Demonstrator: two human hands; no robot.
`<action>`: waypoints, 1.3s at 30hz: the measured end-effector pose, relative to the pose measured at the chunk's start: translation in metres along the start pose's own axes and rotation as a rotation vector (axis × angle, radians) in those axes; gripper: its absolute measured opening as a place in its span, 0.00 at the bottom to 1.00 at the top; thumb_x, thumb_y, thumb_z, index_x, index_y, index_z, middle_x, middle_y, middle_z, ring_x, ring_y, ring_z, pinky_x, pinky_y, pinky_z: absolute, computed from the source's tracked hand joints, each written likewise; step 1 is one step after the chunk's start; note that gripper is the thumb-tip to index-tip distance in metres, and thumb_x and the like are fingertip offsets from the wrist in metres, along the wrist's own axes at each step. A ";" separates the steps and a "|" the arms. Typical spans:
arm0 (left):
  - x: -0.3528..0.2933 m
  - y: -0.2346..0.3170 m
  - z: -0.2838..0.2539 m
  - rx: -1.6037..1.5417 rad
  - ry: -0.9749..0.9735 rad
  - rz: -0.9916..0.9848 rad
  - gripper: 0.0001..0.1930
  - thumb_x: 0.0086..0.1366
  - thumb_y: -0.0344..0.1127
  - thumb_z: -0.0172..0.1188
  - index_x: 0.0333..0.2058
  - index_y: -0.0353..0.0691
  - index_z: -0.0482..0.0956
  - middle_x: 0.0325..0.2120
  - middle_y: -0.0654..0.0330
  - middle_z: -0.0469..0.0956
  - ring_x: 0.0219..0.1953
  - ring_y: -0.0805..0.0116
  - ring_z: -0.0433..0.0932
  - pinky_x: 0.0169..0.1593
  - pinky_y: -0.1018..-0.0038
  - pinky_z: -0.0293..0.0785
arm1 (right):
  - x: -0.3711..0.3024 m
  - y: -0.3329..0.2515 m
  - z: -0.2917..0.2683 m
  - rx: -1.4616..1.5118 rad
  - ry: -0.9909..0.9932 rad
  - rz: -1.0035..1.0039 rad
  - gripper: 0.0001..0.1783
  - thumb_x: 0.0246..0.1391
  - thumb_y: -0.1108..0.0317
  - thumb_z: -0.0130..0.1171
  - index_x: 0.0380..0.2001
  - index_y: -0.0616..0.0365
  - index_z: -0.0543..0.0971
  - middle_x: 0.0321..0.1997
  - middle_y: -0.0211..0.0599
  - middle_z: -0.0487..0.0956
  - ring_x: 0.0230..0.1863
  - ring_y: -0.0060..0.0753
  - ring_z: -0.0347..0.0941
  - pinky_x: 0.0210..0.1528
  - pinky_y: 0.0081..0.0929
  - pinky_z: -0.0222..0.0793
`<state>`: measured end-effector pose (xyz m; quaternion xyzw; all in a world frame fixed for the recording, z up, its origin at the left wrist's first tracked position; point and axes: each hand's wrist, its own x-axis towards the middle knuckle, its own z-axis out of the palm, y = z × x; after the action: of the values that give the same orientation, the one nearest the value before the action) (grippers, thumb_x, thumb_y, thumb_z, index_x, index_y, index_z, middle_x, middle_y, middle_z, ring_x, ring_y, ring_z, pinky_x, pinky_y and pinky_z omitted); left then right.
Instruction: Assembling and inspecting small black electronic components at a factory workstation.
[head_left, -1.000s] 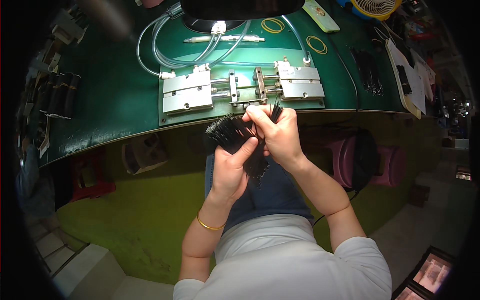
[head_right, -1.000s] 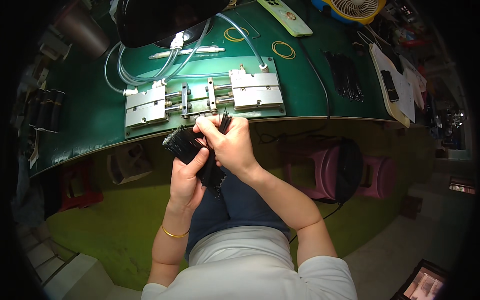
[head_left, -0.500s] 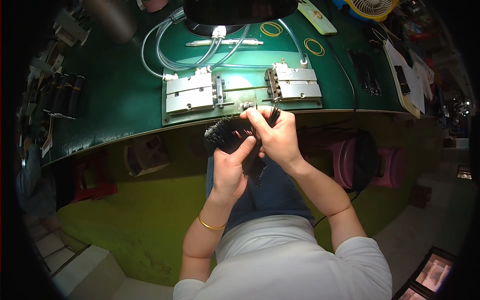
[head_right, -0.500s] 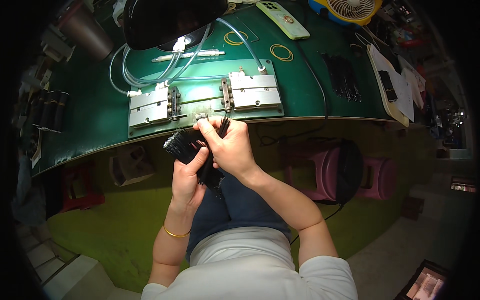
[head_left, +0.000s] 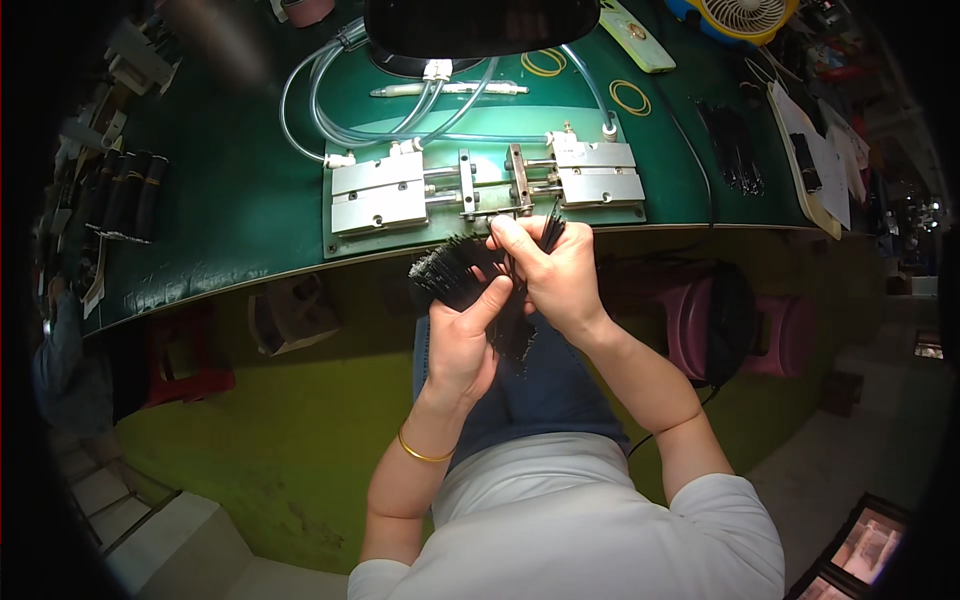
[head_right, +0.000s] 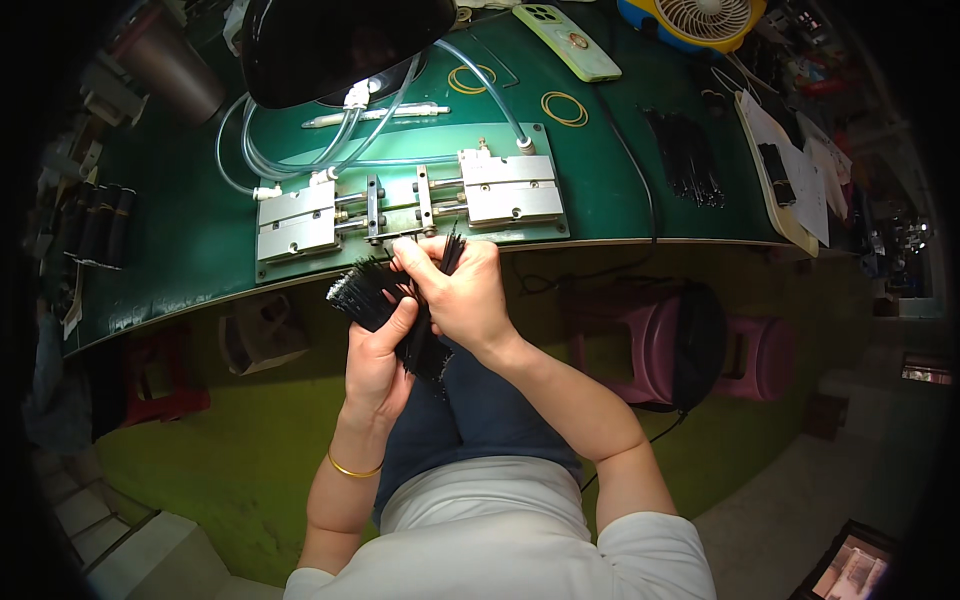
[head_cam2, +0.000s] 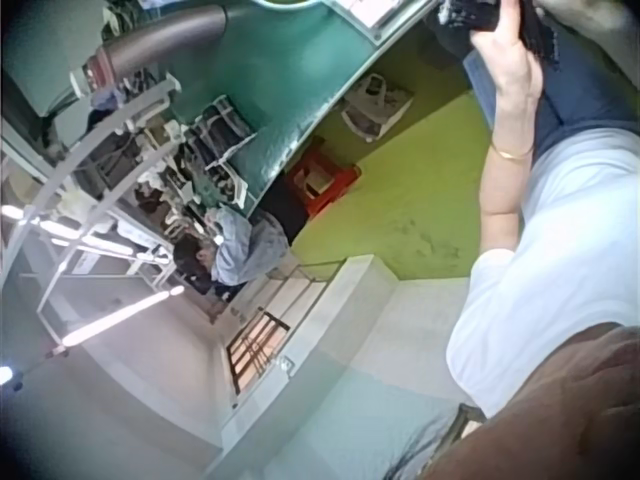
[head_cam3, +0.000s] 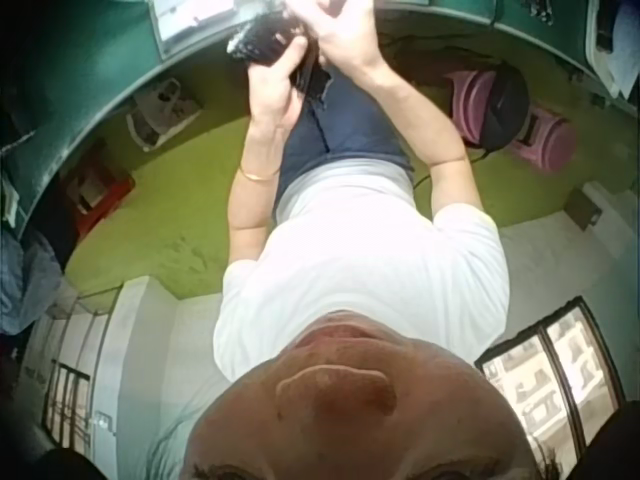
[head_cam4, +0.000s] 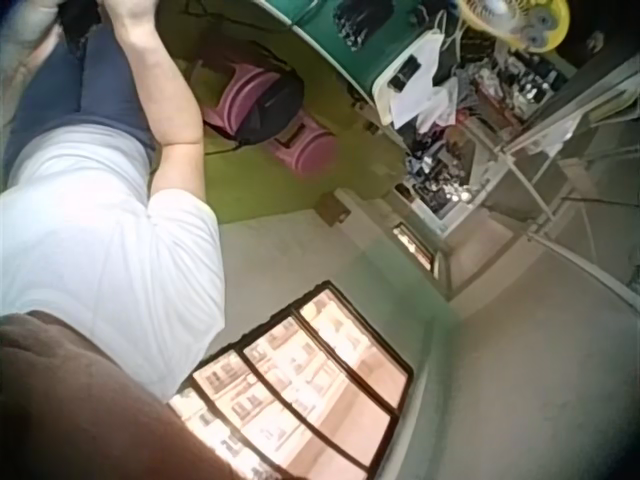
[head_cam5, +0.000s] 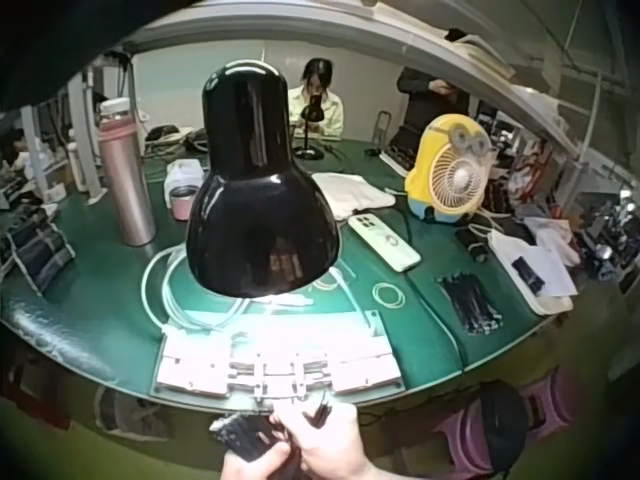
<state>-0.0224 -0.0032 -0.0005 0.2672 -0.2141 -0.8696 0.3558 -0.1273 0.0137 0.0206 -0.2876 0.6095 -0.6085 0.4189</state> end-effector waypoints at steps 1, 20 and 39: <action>0.000 0.000 -0.001 0.012 0.000 -0.001 0.06 0.57 0.24 0.52 0.35 0.32 0.70 0.27 0.59 0.73 0.26 0.71 0.72 0.31 0.76 0.71 | 0.000 0.002 0.000 0.010 -0.006 -0.016 0.13 0.51 0.66 0.53 0.19 0.64 0.76 0.11 0.28 0.71 0.07 0.11 0.59 0.06 0.12 0.50; 0.000 0.001 -0.002 0.030 0.009 0.006 0.06 0.57 0.23 0.52 0.35 0.31 0.70 0.27 0.59 0.73 0.26 0.70 0.73 0.30 0.76 0.72 | -0.001 0.002 0.001 -0.035 -0.028 -0.006 0.13 0.52 0.65 0.51 0.23 0.65 0.76 0.17 0.34 0.76 0.08 0.12 0.62 0.06 0.11 0.52; -0.004 0.001 -0.004 0.038 -0.019 0.000 0.06 0.57 0.23 0.52 0.35 0.32 0.70 0.28 0.59 0.72 0.26 0.70 0.73 0.31 0.76 0.72 | -0.006 -0.001 0.002 0.017 -0.036 -0.035 0.12 0.51 0.66 0.54 0.20 0.64 0.76 0.10 0.27 0.70 0.07 0.11 0.59 0.06 0.13 0.51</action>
<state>-0.0168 -0.0014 -0.0015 0.2656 -0.2339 -0.8679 0.3485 -0.1228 0.0176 0.0226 -0.3055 0.5914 -0.6157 0.4218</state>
